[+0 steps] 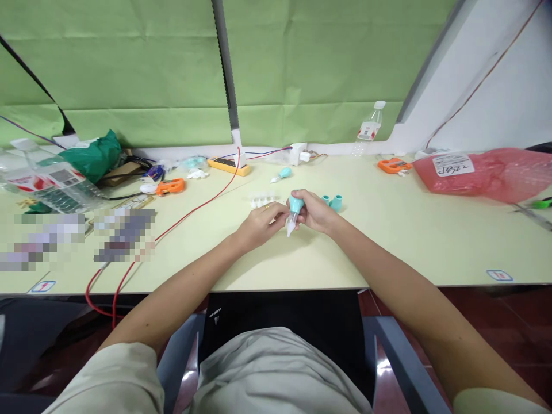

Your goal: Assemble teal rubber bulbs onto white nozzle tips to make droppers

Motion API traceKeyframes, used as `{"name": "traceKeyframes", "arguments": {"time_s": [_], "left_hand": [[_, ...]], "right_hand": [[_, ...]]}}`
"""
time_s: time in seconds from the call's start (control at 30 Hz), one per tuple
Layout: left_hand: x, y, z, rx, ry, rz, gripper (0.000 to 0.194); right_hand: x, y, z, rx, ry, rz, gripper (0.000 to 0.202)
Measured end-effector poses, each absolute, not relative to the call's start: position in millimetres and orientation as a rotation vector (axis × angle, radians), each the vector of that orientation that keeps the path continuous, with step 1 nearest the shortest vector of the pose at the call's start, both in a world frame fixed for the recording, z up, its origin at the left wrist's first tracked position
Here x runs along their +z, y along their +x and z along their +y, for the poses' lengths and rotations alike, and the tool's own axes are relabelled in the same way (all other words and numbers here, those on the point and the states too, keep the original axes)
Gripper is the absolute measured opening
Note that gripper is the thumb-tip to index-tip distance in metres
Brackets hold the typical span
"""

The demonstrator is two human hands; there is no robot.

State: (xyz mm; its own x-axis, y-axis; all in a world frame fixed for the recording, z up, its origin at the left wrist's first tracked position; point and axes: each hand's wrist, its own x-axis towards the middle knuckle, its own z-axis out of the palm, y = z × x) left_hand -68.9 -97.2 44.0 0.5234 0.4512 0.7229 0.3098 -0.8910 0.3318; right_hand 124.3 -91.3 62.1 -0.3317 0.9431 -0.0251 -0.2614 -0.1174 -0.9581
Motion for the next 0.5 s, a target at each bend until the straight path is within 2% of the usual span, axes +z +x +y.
{"name": "traceKeyframes", "arguments": {"time_s": [0.2,0.5], "left_hand": [[52.9,-70.9,-100.6,1.307,2.401,0.615,0.016],[59.8,-75.5,-96.6,1.229,2.625,0.508,0.016]], "right_hand": [[61.9,124.6,-88.4,1.649,-0.867,-1.151,0.030],[63.7,125.6,-88.7,1.623,-0.902,-1.131,0.030]]}}
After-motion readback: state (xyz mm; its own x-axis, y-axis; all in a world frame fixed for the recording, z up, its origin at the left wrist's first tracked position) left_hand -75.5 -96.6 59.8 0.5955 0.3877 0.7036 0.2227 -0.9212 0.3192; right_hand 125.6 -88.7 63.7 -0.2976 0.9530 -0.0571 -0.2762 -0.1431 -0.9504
